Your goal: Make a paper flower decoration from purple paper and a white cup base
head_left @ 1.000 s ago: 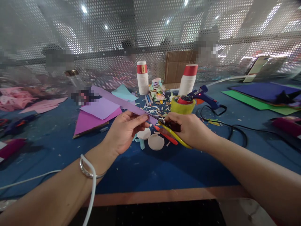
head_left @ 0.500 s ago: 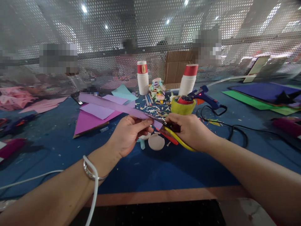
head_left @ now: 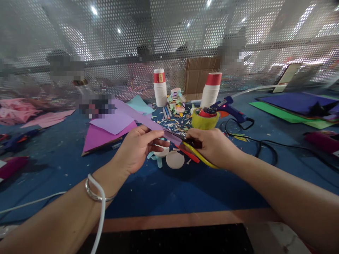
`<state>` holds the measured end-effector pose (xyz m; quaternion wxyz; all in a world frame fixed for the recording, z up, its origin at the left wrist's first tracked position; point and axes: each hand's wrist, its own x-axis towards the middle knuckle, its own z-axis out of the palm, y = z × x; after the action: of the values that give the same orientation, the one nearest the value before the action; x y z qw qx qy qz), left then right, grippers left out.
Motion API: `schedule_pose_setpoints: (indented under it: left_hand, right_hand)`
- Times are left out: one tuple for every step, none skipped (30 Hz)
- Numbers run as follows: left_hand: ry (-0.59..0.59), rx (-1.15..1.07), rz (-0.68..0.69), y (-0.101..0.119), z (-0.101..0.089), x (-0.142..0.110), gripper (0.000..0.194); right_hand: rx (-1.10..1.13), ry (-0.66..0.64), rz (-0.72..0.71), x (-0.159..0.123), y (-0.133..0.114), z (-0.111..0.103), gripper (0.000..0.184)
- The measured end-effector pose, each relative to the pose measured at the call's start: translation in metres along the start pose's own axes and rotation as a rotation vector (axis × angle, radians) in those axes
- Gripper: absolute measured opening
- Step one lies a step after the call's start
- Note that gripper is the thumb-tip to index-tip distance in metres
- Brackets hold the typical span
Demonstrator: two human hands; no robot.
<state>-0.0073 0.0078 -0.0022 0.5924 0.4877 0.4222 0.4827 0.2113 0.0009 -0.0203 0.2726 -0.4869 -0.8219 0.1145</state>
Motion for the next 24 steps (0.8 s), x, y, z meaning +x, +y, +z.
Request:
schedule_pose_setpoints:
  left_hand:
    - [0.019, 0.002, 0.002, 0.0005, -0.0002, 0.0000, 0.012]
    - [0.029, 0.012, -0.004, 0.0008, -0.0004, 0.0001, 0.012]
    - [0.030, 0.027, -0.013, 0.0010, -0.0004, 0.0002, 0.012]
    - [0.027, 0.041, -0.020, 0.0011, -0.0004, 0.0001, 0.012]
    - [0.018, 0.051, -0.027, 0.0011, -0.0002, 0.0000, 0.011]
    - [0.006, 0.059, -0.033, 0.0012, 0.0002, -0.0002, 0.011]
    - [-0.004, 0.066, -0.038, 0.0012, 0.0007, -0.0005, 0.012]
    - [-0.009, 0.071, -0.044, 0.0012, 0.0014, -0.0009, 0.011]
    - [-0.010, 0.075, -0.053, 0.0011, 0.0021, -0.0012, 0.011]
    - [-0.008, 0.076, -0.063, 0.0009, 0.0029, -0.0015, 0.011]
    - [-0.005, 0.074, -0.073, 0.0006, 0.0037, -0.0017, 0.010]
    - [-0.003, 0.068, -0.082, 0.0002, 0.0043, -0.0017, 0.010]
    - [-0.005, 0.060, -0.092, -0.0003, 0.0048, -0.0016, 0.009]
    - [-0.009, 0.050, -0.100, -0.0010, 0.0052, -0.0013, 0.010]
    - [-0.012, 0.044, -0.108, -0.0016, 0.0054, -0.0010, 0.010]
    - [-0.012, 0.039, -0.115, -0.0022, 0.0053, -0.0006, 0.011]
    - [-0.012, 0.035, -0.121, -0.0028, 0.0052, -0.0003, 0.011]
    - [-0.013, 0.034, -0.124, -0.0033, 0.0048, 0.0000, 0.012]
    - [-0.018, 0.032, -0.125, -0.0038, 0.0044, 0.0002, 0.012]
    - [-0.030, 0.032, -0.126, -0.0041, 0.0039, 0.0002, 0.012]
    - [-0.049, 0.033, -0.127, -0.0045, 0.0035, 0.0003, 0.012]
    - [-0.070, 0.035, -0.127, -0.0048, 0.0031, 0.0003, 0.011]
    - [-0.087, 0.037, -0.126, -0.0051, 0.0028, 0.0003, 0.011]
    - [-0.100, 0.038, -0.124, -0.0053, 0.0026, 0.0004, 0.011]
  right_hand:
    - [0.003, -0.005, 0.002, 0.0002, 0.0003, 0.0002, 0.025]
    - [0.006, -0.009, 0.004, 0.0004, 0.0005, 0.0003, 0.027]
    - [0.008, -0.010, 0.005, 0.0007, 0.0008, 0.0005, 0.028]
    - [0.010, -0.011, 0.006, 0.0011, 0.0010, 0.0006, 0.028]
    - [0.010, -0.011, 0.007, 0.0013, 0.0011, 0.0007, 0.029]
    - [0.009, -0.011, 0.007, 0.0015, 0.0012, 0.0007, 0.028]
    - [0.011, -0.011, 0.007, 0.0016, 0.0012, 0.0006, 0.027]
    - [0.014, -0.011, 0.009, 0.0016, 0.0012, 0.0006, 0.025]
    - [0.017, -0.013, 0.010, 0.0015, 0.0012, 0.0006, 0.023]
    - [0.020, -0.015, 0.012, 0.0013, 0.0012, 0.0006, 0.021]
    - [0.020, -0.019, 0.014, 0.0011, 0.0011, 0.0006, 0.019]
    - [0.018, -0.021, 0.018, 0.0009, 0.0011, 0.0007, 0.019]
    - [0.015, -0.021, 0.023, 0.0008, 0.0010, 0.0008, 0.018]
    - [0.012, -0.019, 0.027, 0.0007, 0.0010, 0.0008, 0.018]
    - [0.009, -0.017, 0.030, 0.0006, 0.0008, 0.0007, 0.018]
    - [0.004, -0.015, 0.032, 0.0006, 0.0006, 0.0006, 0.018]
    - [-0.002, -0.015, 0.032, 0.0005, 0.0004, 0.0003, 0.017]
    - [-0.009, -0.016, 0.032, 0.0004, 0.0002, 0.0000, 0.017]
    - [-0.018, -0.018, 0.032, 0.0003, -0.0001, -0.0003, 0.017]
    - [-0.027, -0.020, 0.035, 0.0003, -0.0003, -0.0006, 0.017]
    - [-0.035, -0.020, 0.037, 0.0003, -0.0004, -0.0008, 0.017]
    - [-0.042, -0.021, 0.038, 0.0003, -0.0005, -0.0010, 0.018]
    - [-0.046, -0.022, 0.037, 0.0003, -0.0006, -0.0011, 0.018]
    - [-0.050, -0.022, 0.035, 0.0004, -0.0006, -0.0011, 0.018]
